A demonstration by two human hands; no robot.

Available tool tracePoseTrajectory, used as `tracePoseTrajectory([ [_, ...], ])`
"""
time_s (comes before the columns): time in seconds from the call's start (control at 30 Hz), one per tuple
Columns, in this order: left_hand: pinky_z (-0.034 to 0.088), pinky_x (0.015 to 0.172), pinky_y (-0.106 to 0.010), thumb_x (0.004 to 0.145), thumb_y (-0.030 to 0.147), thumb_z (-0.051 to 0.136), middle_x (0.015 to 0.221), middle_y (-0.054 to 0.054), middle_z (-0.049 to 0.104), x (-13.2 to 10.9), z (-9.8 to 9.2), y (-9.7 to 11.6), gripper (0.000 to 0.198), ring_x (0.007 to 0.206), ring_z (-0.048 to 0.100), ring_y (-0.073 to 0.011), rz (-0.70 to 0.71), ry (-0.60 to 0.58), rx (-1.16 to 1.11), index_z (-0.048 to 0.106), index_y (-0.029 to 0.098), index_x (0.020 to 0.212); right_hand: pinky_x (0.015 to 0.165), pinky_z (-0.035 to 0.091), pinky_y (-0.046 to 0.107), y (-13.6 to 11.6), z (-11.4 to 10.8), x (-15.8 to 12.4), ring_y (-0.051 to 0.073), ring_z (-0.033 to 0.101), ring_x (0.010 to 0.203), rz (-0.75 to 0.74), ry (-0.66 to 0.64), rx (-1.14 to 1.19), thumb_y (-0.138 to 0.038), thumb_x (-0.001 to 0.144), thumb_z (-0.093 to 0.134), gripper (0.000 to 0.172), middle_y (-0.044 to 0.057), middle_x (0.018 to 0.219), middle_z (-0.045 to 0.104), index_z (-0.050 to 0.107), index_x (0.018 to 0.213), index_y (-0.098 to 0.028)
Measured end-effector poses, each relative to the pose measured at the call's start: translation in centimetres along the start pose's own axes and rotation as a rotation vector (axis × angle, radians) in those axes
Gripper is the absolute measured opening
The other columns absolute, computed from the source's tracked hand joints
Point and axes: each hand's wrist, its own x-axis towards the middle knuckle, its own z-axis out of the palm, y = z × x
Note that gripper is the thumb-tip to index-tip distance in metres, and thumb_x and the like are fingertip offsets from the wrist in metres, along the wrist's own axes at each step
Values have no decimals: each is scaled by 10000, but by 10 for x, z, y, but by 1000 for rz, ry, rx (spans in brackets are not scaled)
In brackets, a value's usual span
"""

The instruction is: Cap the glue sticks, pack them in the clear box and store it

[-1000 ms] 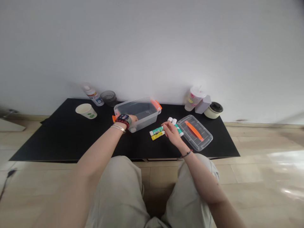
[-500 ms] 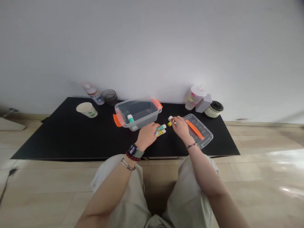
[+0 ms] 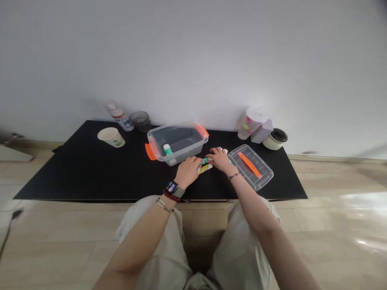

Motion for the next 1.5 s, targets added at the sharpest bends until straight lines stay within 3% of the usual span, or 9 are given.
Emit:
tracePoseTrajectory([
  [0.27,459,984,-390,939,225,497,1324,-133,573,2,4,0,410,1220,526,-279,20,123,-56,516,168,1345,944,361,413,-10,-17,-1,286,505,1130,-8,67,121,-309,984,534,266,137,1170,671,632,1189,-171],
  [0.4,411,1039,-424,951,296,510,1382,-154,552,3,4,4,458,1300,489,-306,29,190,-78,464,168,1388,911,385,372,-13,-42,-13,233,576,1016,-59,157,445,-367,958,578,223,71,1080,702,648,1101,-211],
  [0.53,473,899,-388,992,357,429,1204,-147,654,4,3,7,366,1091,632,-293,-36,103,-167,504,162,1292,824,439,317,9,-55,-19,187,615,893,26,311,787,-441,979,491,295,40,1004,702,650,1087,-218],
  [0.63,493,812,-372,988,397,431,1127,-141,672,5,6,7,340,994,665,-290,-73,38,-294,509,162,1222,893,428,375,38,-48,-16,241,590,1010,313,403,600,-387,977,471,303,95,1058,690,674,1083,-189],
  [0.73,496,808,-370,977,400,445,1074,-132,683,6,9,6,306,959,672,-280,-73,-1,-408,514,170,1166,967,375,461,56,-32,-12,318,492,1170,509,283,306,-346,924,557,291,143,1189,644,701,1116,-182],
  [0.9,498,814,-369,964,414,453,1044,-123,694,7,13,5,297,945,676,-276,-67,-12,-507,523,178,1130,974,354,486,57,-10,-6,335,438,1197,530,145,190,-401,931,549,358,157,1283,584,700,1193,-209],
  [1.23,489,776,-355,950,437,483,1002,-104,700,5,12,5,293,896,678,-267,-62,-41,-522,543,191,1098,958,342,464,63,5,-2,323,491,1141,606,108,160,-415,962,518,326,170,1138,664,660,1104,-158],
  [1.37,486,766,-337,945,430,492,971,-89,699,5,12,5,272,874,676,-250,-58,-29,-551,545,193,1068,953,362,450,62,-2,1,289,549,1061,622,222,303,-342,923,578,287,137,1019,692,623,1136,-154],
  [1.5,483,762,-336,943,455,483,943,-82,689,6,13,4,285,868,669,-248,-60,1,-597,537,192,1038,805,456,354,52,-23,5,209,590,889,570,447,825,-470,905,561,430,103,998,675,618,1183,-148],
])
